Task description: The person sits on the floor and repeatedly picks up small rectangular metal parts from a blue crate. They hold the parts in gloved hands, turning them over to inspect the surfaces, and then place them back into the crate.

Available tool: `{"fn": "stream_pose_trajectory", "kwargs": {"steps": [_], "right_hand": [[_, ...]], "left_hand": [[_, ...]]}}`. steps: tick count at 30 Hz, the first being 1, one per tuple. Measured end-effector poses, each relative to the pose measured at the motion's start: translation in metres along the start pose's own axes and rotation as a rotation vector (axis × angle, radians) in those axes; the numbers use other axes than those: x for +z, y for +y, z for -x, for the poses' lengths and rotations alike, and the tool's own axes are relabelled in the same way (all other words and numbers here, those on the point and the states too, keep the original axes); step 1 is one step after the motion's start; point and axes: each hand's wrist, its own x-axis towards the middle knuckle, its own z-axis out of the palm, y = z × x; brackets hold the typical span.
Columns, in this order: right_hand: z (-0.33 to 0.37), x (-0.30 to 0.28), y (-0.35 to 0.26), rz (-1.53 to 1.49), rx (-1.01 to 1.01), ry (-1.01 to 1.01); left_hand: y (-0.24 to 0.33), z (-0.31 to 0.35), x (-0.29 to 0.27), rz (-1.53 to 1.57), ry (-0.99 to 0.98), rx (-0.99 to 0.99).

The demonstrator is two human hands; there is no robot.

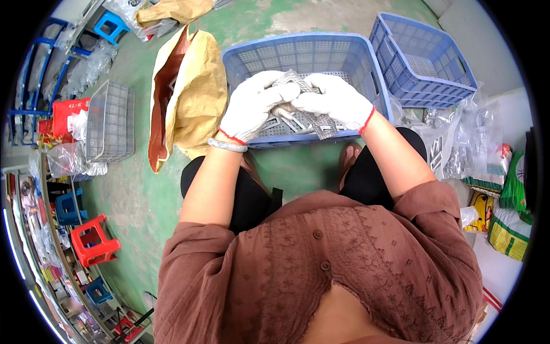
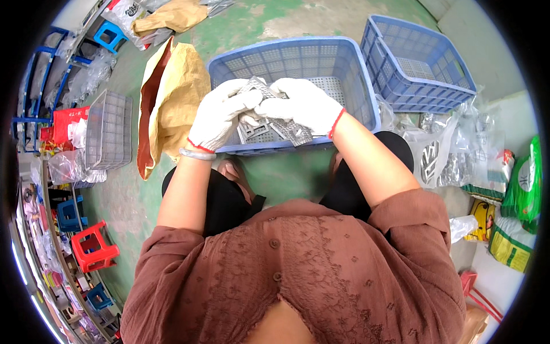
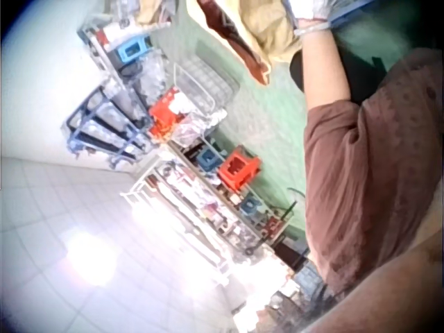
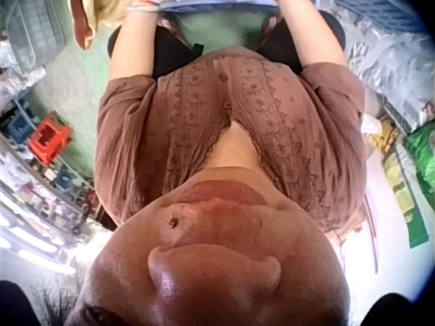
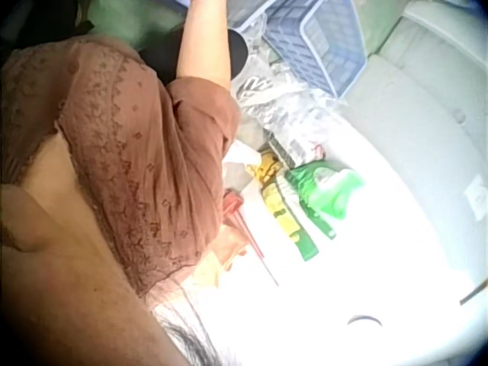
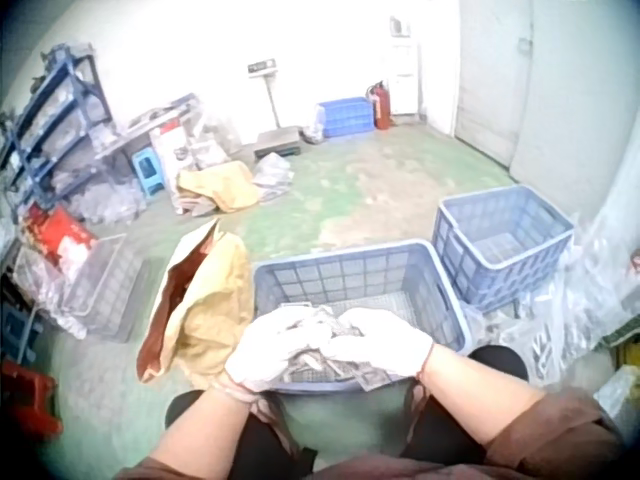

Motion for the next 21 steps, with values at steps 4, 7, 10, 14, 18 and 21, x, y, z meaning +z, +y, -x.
{"fn": "stream_pose_trajectory", "kwargs": {"steps": [4, 7, 10, 14, 18, 21], "right_hand": [[-0.007, -0.014, -0.001, 0.049, -0.124, -0.041], [-0.011, -0.010, -0.007, -0.524, 0.071, 0.181], [-0.009, -0.018, -0.007, -0.717, 0.195, 0.234], [-0.008, -0.012, -0.001, -0.805, 0.162, 0.185], [-0.002, -0.011, 0.003, -0.746, 0.073, 0.123], [-0.004, -0.008, 0.004, -0.762, 0.103, 0.188]], "left_hand": [[-0.010, -0.003, -0.014, 0.203, -0.057, 0.077], [-0.011, -0.003, -0.016, 0.342, 0.002, 0.099], [-0.013, -0.004, -0.018, 0.419, 0.027, 0.163], [-0.016, -0.005, -0.020, 0.473, 0.055, 0.259], [-0.017, -0.004, -0.013, 0.430, 0.124, 0.276], [-0.015, -0.003, -0.009, 0.377, 0.126, 0.270]]}}
